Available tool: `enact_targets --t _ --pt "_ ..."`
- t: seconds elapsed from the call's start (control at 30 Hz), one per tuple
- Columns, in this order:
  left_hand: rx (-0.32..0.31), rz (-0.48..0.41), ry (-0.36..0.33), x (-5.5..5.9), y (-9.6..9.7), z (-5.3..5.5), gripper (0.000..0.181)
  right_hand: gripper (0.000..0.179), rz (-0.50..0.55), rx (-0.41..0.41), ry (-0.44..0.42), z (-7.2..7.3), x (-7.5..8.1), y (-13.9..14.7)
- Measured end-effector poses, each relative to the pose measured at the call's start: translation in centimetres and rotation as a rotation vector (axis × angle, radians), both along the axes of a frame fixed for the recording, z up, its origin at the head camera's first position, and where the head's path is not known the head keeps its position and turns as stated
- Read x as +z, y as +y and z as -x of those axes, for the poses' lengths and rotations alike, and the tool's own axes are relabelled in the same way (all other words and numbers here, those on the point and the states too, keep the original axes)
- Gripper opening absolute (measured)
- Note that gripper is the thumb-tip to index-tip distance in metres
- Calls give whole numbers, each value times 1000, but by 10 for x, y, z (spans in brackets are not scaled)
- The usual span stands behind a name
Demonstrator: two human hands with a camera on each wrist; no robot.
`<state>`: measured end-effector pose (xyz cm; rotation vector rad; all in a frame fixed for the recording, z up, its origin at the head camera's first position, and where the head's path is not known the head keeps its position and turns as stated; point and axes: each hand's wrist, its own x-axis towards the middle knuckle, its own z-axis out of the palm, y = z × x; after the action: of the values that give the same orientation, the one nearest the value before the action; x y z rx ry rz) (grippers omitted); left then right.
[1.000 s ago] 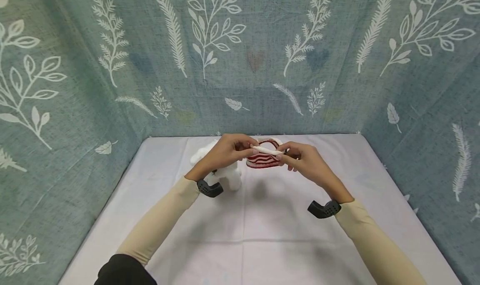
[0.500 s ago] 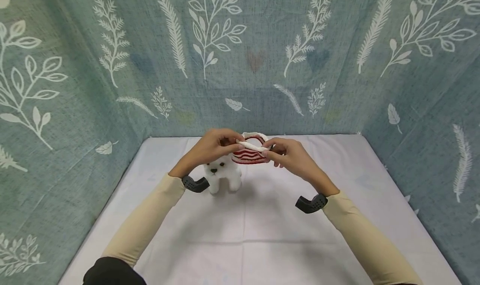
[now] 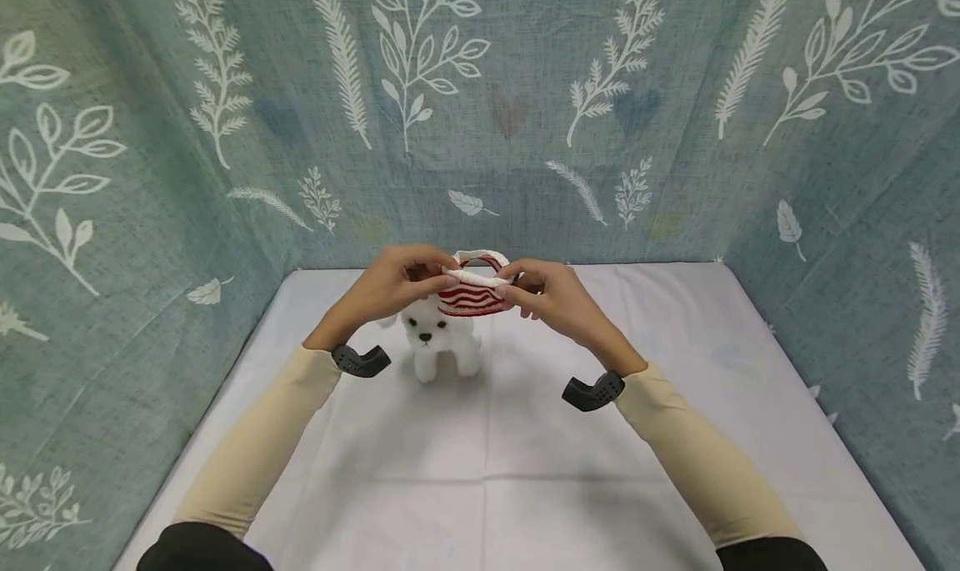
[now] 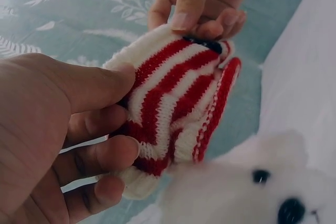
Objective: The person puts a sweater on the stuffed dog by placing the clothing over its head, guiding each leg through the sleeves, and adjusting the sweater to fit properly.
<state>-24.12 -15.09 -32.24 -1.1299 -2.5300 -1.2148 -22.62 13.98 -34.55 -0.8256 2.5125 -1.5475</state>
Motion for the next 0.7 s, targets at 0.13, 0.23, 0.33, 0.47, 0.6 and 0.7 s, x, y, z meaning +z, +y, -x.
enact_targets --t 0.13,0.23,0.33,0.47,0.6,0.7 --pt "16 2 -12 2 -11 0 22 23 22 20 3 2 1 -10" --pt "30 -3 -21 3 -18 1 23 22 20 28 14 2 3 -17" --pt "39 -3 -32 5 -25 1 24 21 15 34 27 3 5 -24" --pt "32 0 -31 10 -33 -1 24 21 17 49 39 2 10 -32" --pt "40 2 4 16 -40 -1 22 22 19 65 46 2 14 -41" --pt "51 19 38 18 -45 -1 19 22 22 73 36 3 15 -47"
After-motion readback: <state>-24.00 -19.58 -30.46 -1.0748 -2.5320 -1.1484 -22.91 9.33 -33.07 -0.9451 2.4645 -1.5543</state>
